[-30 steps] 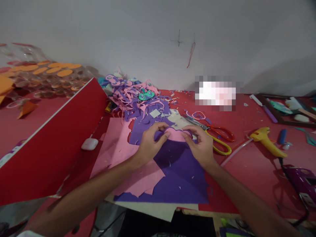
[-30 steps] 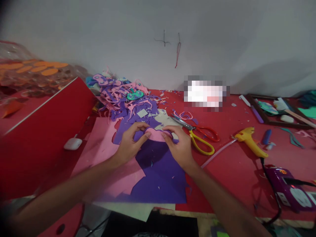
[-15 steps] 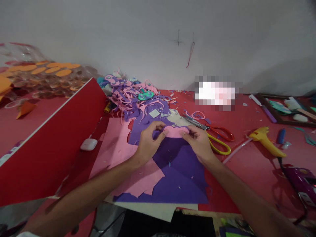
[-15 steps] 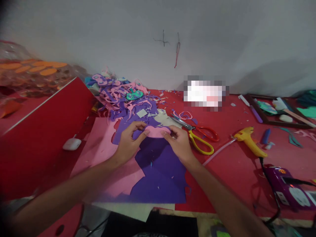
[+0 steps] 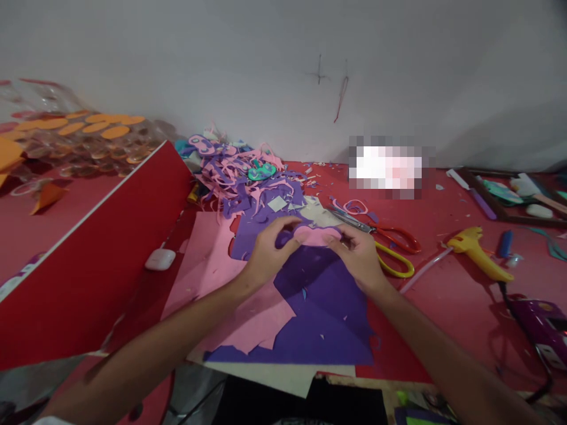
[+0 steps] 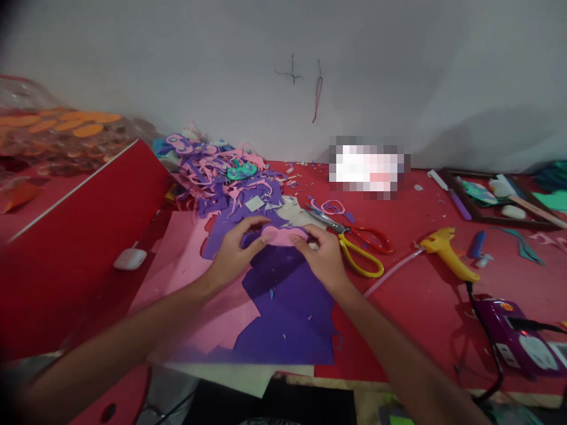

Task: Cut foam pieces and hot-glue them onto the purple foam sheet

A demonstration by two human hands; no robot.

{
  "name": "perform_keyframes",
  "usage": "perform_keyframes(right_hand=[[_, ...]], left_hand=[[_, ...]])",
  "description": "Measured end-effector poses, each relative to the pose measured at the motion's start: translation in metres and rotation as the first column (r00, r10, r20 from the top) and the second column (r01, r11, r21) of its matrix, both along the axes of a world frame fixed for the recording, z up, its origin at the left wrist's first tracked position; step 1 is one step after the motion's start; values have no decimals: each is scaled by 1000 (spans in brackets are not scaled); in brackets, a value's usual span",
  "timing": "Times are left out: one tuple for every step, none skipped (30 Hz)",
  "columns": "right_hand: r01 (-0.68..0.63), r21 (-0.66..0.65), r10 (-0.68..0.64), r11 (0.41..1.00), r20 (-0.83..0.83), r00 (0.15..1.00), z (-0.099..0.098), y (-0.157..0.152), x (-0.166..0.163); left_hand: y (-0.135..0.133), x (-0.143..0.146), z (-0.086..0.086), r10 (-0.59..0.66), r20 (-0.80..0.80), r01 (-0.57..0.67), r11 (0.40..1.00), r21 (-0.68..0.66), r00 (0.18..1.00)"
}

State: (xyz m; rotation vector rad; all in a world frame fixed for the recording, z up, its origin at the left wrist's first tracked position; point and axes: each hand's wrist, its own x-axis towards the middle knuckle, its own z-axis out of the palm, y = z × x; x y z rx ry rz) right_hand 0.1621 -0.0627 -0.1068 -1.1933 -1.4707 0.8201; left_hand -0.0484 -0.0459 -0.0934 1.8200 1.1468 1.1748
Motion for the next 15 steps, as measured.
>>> perform_keyframes(right_hand=[[-5,12,5,1000,26,1000,2,-1,-1],[-9,24,8,1000,47,999,3,-3,-3],[-13,37,10,999,62,998,4,-4,-4],[-16,48,12,999,73,997,5,-5,-5],[-17,57,12,998,82,997,6,-6,-5],[-17,66,11,998,91,996,6,-6,-6],[-16,74,9,997,98,995,7,-7,-6],[-13,81,5,997,105,994,7,-7,-5],[-11,87,1,996,111,994,7,-6,-5],[-11,92,0,996,115,993,7,-6,-4],[-13,96,1,995,120,993,7,-6,-4],[-14,101,2,995,126,992,7,-6,-4],[-15,108,0,994,132,991,7,-6,-3],[-18,111,3,994,135,991,7,-6,-4],[-23,111,8,994,136,991,7,-6,-4]], left_hand=[[-2,1,1,-14,-33,14,1000,1,999],[-4,2,1,-20,-67,21,1000,7,998],[-5,2,1,-23,-98,25,1000,17,995],[-6,2,1,-23,-123,27,999,30,992],[-6,1,1,-23,-141,30,999,43,990],[-6,0,1,-20,-155,29,998,53,988],[-6,0,0,-16,-165,26,998,61,986],[-5,0,0,-12,-170,24,997,66,985],[-5,-1,0,-10,-173,23,997,71,985],[-5,-1,0,-10,-173,23,997,74,985],[-5,-1,0,-12,-173,25,997,75,985],[-5,0,1,-16,-173,29,997,73,985],[-5,0,2,-21,-173,33,997,71,985],[-5,0,3,-22,-173,35,997,69,985],[-6,0,3,-22,-174,34,997,65,984]])
